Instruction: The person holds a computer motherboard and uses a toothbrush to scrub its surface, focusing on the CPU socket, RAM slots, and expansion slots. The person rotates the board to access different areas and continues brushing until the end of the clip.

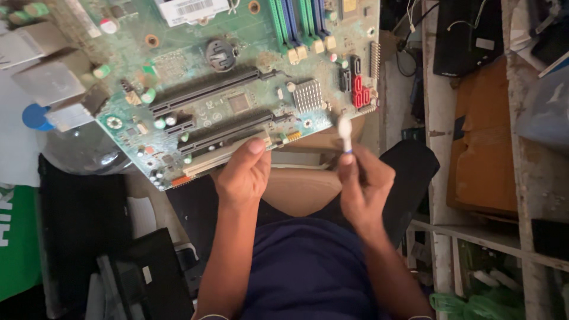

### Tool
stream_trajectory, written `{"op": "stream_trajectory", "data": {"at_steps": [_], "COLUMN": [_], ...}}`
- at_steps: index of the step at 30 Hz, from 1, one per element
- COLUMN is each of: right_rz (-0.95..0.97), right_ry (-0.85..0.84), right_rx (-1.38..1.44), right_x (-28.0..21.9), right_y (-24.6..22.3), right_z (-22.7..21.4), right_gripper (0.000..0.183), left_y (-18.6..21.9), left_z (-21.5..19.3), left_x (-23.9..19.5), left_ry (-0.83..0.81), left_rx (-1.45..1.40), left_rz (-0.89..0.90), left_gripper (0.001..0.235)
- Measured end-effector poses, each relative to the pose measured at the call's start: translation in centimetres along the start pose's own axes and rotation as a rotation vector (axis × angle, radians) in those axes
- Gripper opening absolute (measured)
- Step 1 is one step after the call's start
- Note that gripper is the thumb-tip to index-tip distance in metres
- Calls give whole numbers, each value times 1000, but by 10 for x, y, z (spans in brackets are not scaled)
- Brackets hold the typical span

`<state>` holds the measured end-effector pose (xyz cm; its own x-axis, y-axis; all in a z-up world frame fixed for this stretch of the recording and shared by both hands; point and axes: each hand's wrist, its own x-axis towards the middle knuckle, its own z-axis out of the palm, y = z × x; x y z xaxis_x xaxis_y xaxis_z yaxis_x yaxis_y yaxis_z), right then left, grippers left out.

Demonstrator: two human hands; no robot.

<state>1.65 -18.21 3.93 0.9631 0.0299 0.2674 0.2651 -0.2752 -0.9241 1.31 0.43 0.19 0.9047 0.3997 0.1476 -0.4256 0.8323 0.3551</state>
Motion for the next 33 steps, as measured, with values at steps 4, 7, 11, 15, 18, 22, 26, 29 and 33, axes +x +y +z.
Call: {"op": "stream_trajectory", "data": {"at_steps": [4,7,11,15,18,22,26,29,33], "right_rz": [-15,-15,101,64,153,181,299,374,410], "right_ry": [-89,-165,-108,-213,-188,-226,-303,-184,-314], "right_rx": [20,-26,40,-8,-18,-64,-7,83,58], "right_x": [1,2,8,6,9,8,10,14,14], "right_y": [-3,0,7,9,7,3,5,7,7], "right_z": [-2,-7,-13,-18,-23,-29,-35,-34,-34], "right_gripper": [31,31,28,28,28,31,28,29,25], "left_y": [-5,-3,-1,-4,-7,-10,-13,-16,-24], "left_z": [0,-2,-4,-11,-19,-27,-19,-8,0], "left_x": [4,4,6,9,5,5,15,16,23], "left_ry": [-22,-20,1,52,88,80,96,94,20], "left_rx": [-2,-13,-18,-21,18,45,12,70,51], "left_rz": [31,10,-21,-62,-67,-62,-162,-110,-122], "left_gripper": [56,53,52,54,55,54,52,59,54]}}
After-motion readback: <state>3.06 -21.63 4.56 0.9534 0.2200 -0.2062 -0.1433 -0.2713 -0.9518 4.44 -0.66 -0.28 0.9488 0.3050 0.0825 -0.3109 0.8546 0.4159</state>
